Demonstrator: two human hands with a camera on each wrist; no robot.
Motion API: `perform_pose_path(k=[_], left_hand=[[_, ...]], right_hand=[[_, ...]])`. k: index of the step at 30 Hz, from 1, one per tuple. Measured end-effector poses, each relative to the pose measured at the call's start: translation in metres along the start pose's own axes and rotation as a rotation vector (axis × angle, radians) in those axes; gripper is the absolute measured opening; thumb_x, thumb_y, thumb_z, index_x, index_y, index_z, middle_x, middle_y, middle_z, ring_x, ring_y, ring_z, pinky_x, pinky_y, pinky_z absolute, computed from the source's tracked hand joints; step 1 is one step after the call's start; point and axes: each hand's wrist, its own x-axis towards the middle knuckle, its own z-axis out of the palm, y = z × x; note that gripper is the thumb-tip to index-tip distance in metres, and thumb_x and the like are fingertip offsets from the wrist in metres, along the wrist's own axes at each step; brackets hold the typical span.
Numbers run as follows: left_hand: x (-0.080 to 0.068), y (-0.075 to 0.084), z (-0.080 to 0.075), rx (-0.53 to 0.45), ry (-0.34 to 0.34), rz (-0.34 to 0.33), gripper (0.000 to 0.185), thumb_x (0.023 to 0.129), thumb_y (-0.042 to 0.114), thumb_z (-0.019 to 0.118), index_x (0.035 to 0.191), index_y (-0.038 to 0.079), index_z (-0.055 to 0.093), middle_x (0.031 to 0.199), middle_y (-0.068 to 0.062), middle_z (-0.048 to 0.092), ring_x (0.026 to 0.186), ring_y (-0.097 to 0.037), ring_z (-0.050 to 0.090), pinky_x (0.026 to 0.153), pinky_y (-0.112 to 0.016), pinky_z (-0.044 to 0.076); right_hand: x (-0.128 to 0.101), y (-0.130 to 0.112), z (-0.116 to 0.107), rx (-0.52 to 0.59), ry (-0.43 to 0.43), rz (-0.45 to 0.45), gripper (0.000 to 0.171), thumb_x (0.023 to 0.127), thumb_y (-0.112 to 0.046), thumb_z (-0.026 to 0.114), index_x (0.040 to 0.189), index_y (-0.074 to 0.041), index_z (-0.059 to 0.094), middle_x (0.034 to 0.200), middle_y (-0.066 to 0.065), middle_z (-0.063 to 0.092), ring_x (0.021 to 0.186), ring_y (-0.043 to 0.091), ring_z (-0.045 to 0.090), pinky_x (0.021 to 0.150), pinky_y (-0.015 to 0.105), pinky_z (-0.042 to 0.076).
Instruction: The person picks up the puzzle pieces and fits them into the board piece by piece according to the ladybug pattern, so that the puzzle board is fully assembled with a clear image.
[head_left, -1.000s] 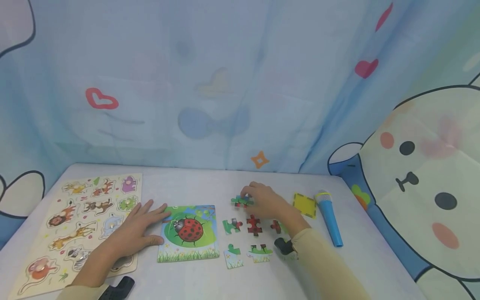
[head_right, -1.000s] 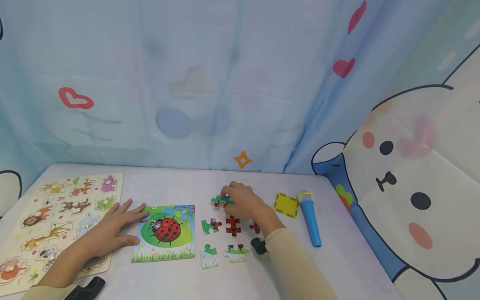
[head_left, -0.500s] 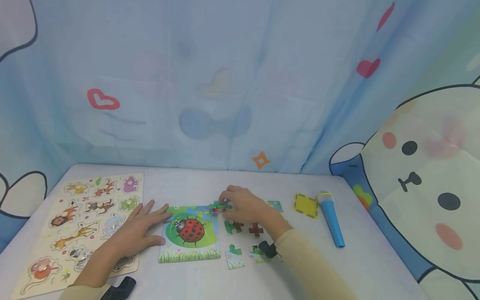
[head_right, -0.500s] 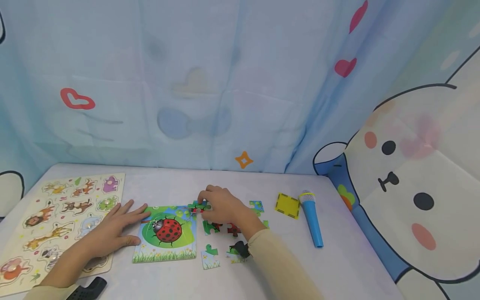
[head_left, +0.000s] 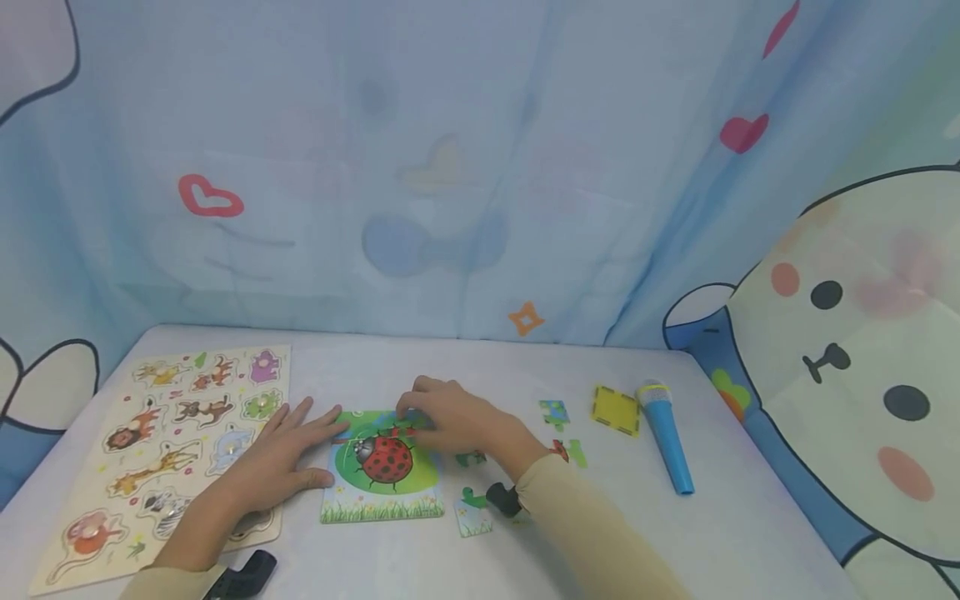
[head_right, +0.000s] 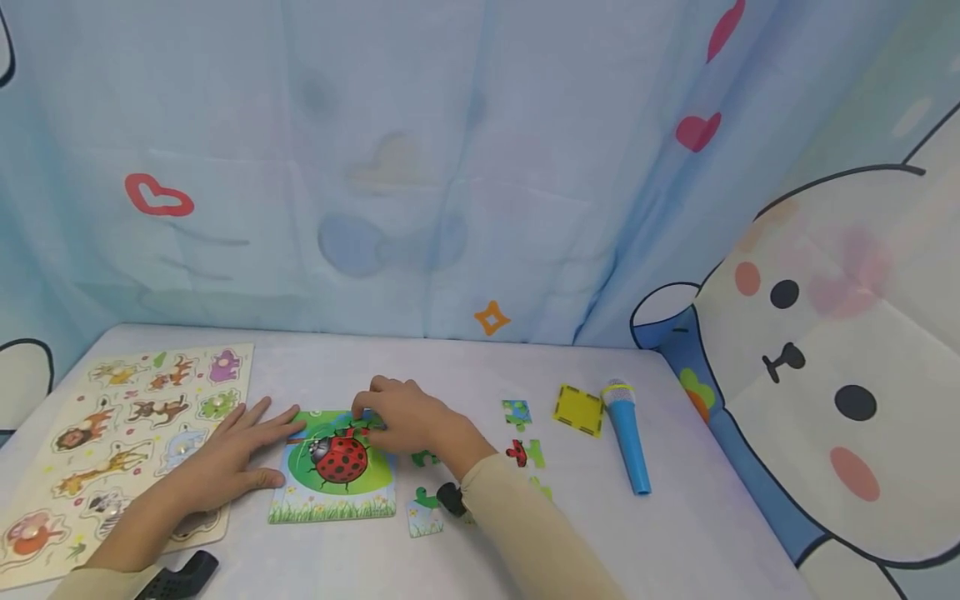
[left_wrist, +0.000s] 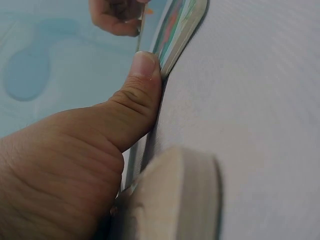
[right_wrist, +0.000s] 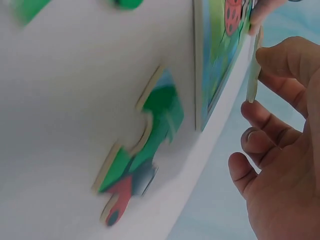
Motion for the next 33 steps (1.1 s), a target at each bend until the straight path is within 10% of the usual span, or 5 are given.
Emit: perform_pose_path(k=[33], left_hand=[[0.0,-0.001,0.0,-0.014,-0.009,-0.027,0.073,0.08,0.048,0.071,0.143,0.017,0.052,0.155,-0.007,0.035,0.145,-0.045,0.008,0.117,-0.056,-0.002]], right_hand=[[0.022,-0.014,0.014,-0.068,-0.07,0.02,0.03,0.087,-0.025,0.069,0.116,-0.032,0.067,0.103,-0.008,0.052,0.082,0.009,0.048,0.075,0.031,0.034]])
